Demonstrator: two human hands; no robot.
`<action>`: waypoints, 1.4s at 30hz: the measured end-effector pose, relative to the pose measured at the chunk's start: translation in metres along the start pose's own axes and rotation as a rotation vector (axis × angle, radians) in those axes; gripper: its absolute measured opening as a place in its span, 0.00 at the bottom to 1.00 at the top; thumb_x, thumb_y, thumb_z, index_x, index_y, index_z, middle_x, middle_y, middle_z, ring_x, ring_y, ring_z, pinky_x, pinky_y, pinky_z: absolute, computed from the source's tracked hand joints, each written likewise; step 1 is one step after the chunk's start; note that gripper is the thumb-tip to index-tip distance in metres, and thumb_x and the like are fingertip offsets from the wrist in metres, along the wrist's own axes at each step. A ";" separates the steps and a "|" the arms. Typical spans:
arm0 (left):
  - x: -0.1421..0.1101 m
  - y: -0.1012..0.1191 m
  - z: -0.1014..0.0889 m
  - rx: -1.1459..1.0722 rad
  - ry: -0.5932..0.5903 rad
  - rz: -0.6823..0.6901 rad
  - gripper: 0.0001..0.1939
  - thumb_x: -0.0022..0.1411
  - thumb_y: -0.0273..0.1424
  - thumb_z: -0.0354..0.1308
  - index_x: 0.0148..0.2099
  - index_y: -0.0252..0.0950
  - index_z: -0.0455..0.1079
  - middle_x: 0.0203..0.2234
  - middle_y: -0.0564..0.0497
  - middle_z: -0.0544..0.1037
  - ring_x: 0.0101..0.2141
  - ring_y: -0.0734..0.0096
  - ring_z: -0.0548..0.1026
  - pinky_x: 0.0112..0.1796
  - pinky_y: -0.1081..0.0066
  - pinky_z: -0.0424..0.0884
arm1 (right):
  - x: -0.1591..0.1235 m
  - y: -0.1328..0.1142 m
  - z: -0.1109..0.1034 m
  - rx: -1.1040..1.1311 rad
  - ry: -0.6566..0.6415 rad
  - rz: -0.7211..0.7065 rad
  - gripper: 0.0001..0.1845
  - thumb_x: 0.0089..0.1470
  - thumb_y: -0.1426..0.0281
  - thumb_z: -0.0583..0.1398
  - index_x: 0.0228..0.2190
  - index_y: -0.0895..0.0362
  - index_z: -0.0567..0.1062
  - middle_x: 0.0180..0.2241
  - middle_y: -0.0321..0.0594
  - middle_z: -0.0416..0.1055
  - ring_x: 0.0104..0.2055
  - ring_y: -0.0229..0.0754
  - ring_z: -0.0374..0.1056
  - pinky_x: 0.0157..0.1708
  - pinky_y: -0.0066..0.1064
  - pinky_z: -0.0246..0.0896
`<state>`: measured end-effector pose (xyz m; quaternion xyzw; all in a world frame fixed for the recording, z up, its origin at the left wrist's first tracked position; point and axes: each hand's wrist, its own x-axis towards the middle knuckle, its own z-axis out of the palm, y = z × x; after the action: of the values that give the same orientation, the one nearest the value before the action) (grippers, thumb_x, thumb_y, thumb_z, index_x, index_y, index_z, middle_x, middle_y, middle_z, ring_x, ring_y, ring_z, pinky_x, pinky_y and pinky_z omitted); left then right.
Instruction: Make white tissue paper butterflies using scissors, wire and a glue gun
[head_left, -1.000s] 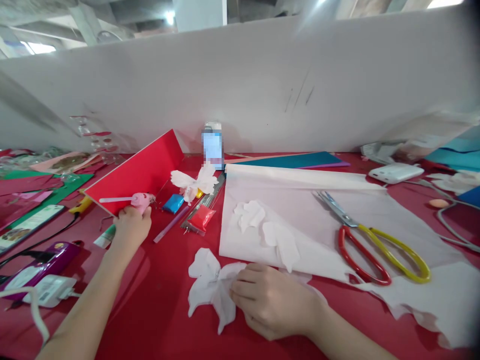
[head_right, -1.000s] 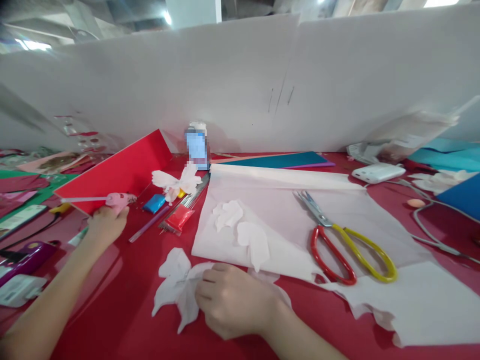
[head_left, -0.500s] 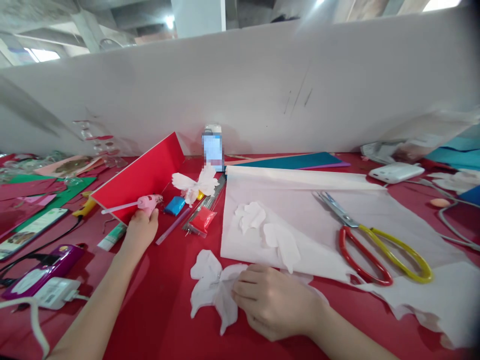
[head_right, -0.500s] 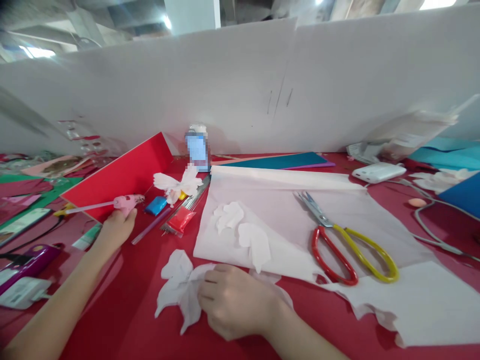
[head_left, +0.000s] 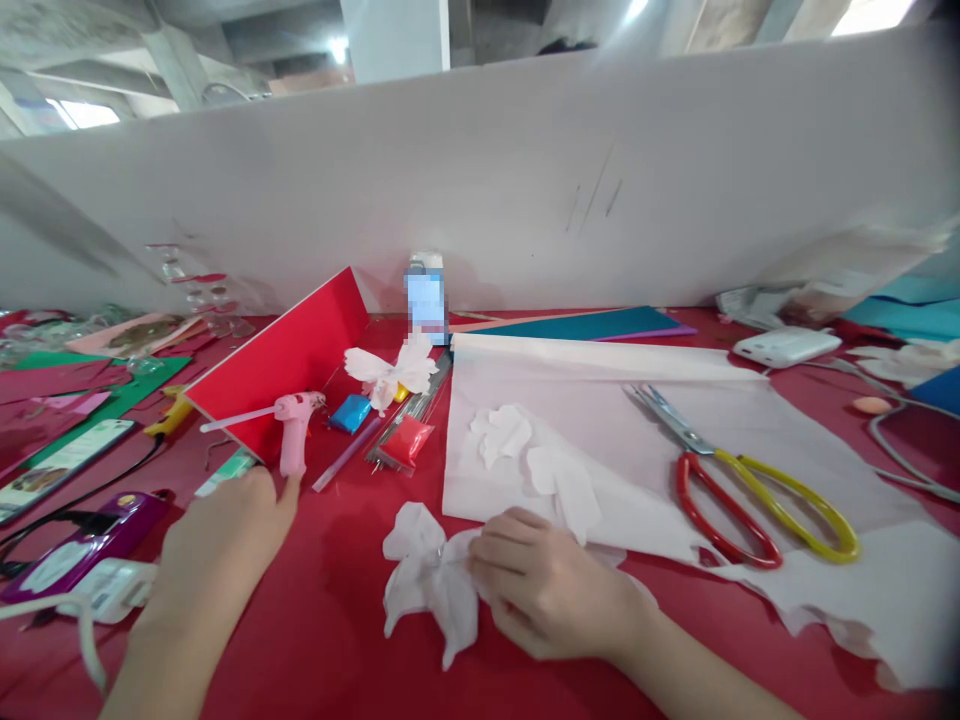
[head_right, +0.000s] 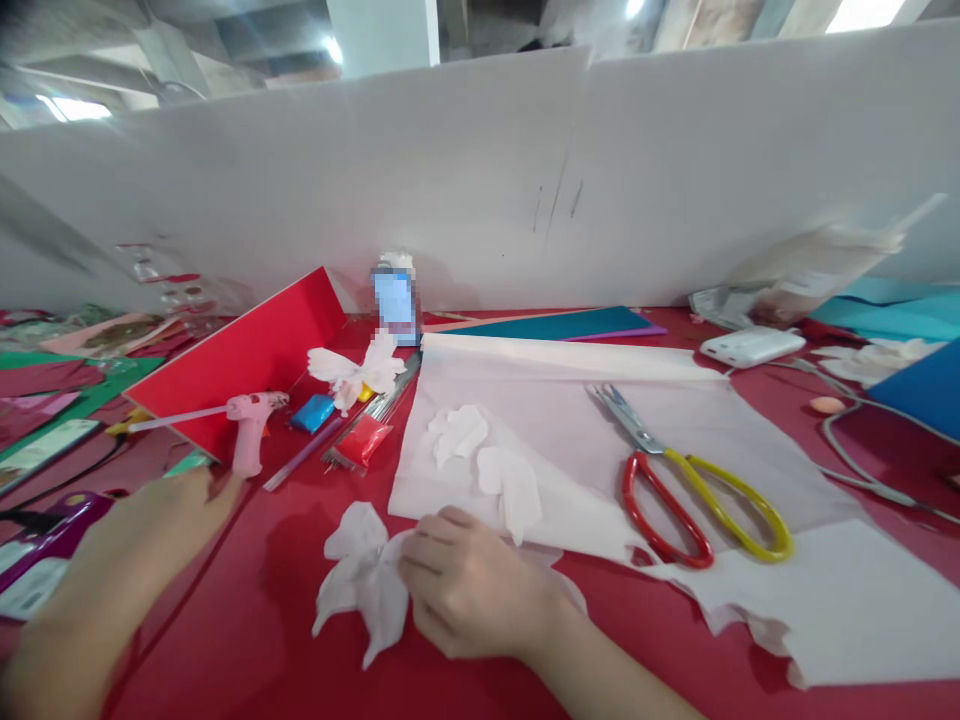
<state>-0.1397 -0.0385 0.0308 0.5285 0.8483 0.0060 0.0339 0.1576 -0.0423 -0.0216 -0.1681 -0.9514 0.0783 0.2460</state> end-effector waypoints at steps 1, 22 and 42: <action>-0.008 0.006 -0.004 0.006 -0.089 0.050 0.24 0.61 0.45 0.39 0.34 0.33 0.70 0.30 0.36 0.75 0.34 0.44 0.74 0.35 0.53 0.66 | 0.000 0.001 0.000 0.023 0.093 0.064 0.11 0.52 0.78 0.52 0.36 0.61 0.73 0.33 0.45 0.71 0.37 0.44 0.64 0.38 0.37 0.60; 0.030 0.059 0.039 -0.411 -0.582 0.785 0.12 0.55 0.41 0.55 0.37 0.38 0.66 0.19 0.61 0.56 0.22 0.76 0.57 0.24 0.75 0.53 | 0.005 -0.005 -0.006 0.092 -0.186 0.021 0.12 0.58 0.74 0.52 0.43 0.56 0.71 0.42 0.41 0.69 0.46 0.41 0.61 0.47 0.35 0.51; 0.031 0.055 0.041 -0.475 -0.589 0.752 0.14 0.57 0.43 0.54 0.33 0.36 0.68 0.16 0.61 0.56 0.20 0.78 0.55 0.22 0.75 0.52 | 0.003 -0.003 -0.002 0.024 -0.034 0.013 0.11 0.53 0.79 0.52 0.34 0.59 0.73 0.33 0.41 0.71 0.38 0.41 0.62 0.42 0.35 0.56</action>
<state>-0.1011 0.0124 -0.0090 0.7531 0.5302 0.0609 0.3847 0.1556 -0.0435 -0.0178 -0.1702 -0.9533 0.0941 0.2311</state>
